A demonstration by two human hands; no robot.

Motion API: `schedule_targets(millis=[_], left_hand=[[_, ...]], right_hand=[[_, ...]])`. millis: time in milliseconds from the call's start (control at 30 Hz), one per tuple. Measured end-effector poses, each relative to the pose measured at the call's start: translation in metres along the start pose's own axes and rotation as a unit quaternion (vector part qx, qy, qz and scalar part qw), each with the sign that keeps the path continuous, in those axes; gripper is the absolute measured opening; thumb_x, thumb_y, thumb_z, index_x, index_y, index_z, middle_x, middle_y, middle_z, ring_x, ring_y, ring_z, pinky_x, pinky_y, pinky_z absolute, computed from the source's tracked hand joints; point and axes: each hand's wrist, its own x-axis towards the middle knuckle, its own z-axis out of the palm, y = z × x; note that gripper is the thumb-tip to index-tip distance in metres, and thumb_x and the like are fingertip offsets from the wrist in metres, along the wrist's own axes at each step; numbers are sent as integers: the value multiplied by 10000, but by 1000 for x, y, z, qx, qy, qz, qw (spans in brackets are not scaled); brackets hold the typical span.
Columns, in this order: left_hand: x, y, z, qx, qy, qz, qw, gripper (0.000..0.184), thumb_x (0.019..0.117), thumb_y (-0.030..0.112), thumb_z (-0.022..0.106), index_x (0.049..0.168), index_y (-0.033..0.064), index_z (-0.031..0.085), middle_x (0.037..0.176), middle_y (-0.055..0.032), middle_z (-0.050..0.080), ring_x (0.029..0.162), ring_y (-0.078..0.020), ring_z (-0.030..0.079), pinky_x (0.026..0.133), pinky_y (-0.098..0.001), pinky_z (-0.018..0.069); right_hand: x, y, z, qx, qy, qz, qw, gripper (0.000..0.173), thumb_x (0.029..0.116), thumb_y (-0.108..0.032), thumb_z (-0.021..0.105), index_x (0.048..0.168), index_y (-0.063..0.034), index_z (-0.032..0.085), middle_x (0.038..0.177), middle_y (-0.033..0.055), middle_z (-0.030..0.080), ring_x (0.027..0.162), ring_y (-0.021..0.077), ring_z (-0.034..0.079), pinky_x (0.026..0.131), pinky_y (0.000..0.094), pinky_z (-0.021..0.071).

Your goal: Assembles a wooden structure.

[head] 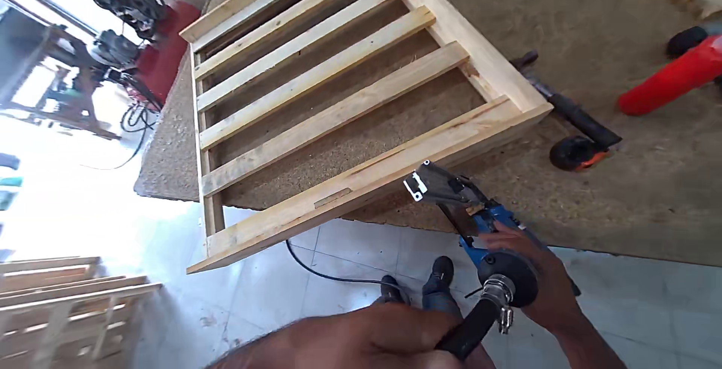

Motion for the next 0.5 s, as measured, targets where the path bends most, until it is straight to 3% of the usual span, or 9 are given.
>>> schedule_targets(millis=[67, 100, 167, 200, 233, 300, 367, 400, 500], left_hand=[[-20, 4, -30, 100, 35, 25, 994, 749, 1055, 650, 287, 1220, 35, 683, 930, -71, 739, 806, -137, 705, 744, -333, 614], [-35, 7, -54, 147, 78, 18, 986, 757, 1047, 668, 287, 1162, 56, 717, 1016, -64, 756, 924, -151, 725, 857, -367, 617], [-63, 6, -115, 286, 245, -21, 926, 511, 1083, 487, 432, 1098, 84, 744, 1046, -31, 759, 974, -147, 725, 906, -378, 611], [-72, 1, -150, 368, 325, -67, 869, 347, 1050, 362, 542, 1132, 84, 732, 1078, -34, 750, 1001, -159, 721, 918, -399, 611], [-79, -8, -185, 431, 373, -136, 810, 348, 994, 341, 640, 1238, 98, 689, 1182, -42, 723, 1089, -181, 697, 959, -439, 591], [-89, -32, -246, 482, 375, -259, 749, 671, 907, 446, 767, 1453, 120, 552, 1468, -111, 566, 1334, -303, 561, 1083, -593, 471], [-97, -61, -287, 482, 318, -293, 762, 854, 855, 507, 804, 1543, 142, 453, 1560, -147, 469, 1407, -346, 489, 1117, -630, 423], [-101, -72, -298, 459, 293, -287, 788, 878, 853, 518, 796, 1566, 161, 427, 1559, -133, 476, 1410, -317, 491, 1134, -596, 422], [-103, -83, -311, 392, 275, -271, 835, 924, 818, 549, 811, 1585, 242, 397, 1484, -88, 567, 1337, -243, 569, 1107, -540, 471]], right_hand=[[6, -1, -2, -2, -12, 15, 1000, 367, 810, -513, 710, 970, -183, 727, 1152, 34, 722, 1272, 232, 611, 1083, 515, 501], [8, -1, -4, 11, -20, 11, 1000, 366, 824, -528, 709, 945, -182, 715, 1114, 30, 719, 1256, 224, 616, 1090, 516, 495], [8, 0, -7, 45, -24, -2, 999, 340, 882, -518, 680, 942, -184, 699, 1082, 30, 709, 1223, 216, 621, 1090, 508, 487], [6, -2, -9, 61, -25, 5, 998, 321, 896, -494, 678, 943, -177, 703, 1061, 33, 703, 1194, 211, 621, 1056, 480, 500], [3, -7, -11, 78, -30, 17, 996, 305, 903, -461, 691, 957, -161, 706, 1057, 47, 705, 1195, 212, 618, 1060, 463, 495], [-10, -19, -13, 121, -50, 44, 990, 294, 885, -325, 762, 993, -58, 698, 1091, 145, 697, 1202, 232, 602, 1070, 424, 471], [-34, -27, -5, 167, -63, 62, 982, 237, 844, -176, 790, 965, 12, 712, 1053, 177, 691, 1130, 177, 608, 1017, 305, 480], [-50, -36, -1, 161, -87, 50, 982, 220, 901, -213, 764, 964, -28, 664, 1047, 137, 682, 1159, 144, 604, 1044, 283, 469], [-99, -68, 32, 190, -77, 113, 972, 258, 906, -186, 733, 972, 42, 631, 1072, 200, 672, 1137, 199, 617, 1019, 350, 497]])
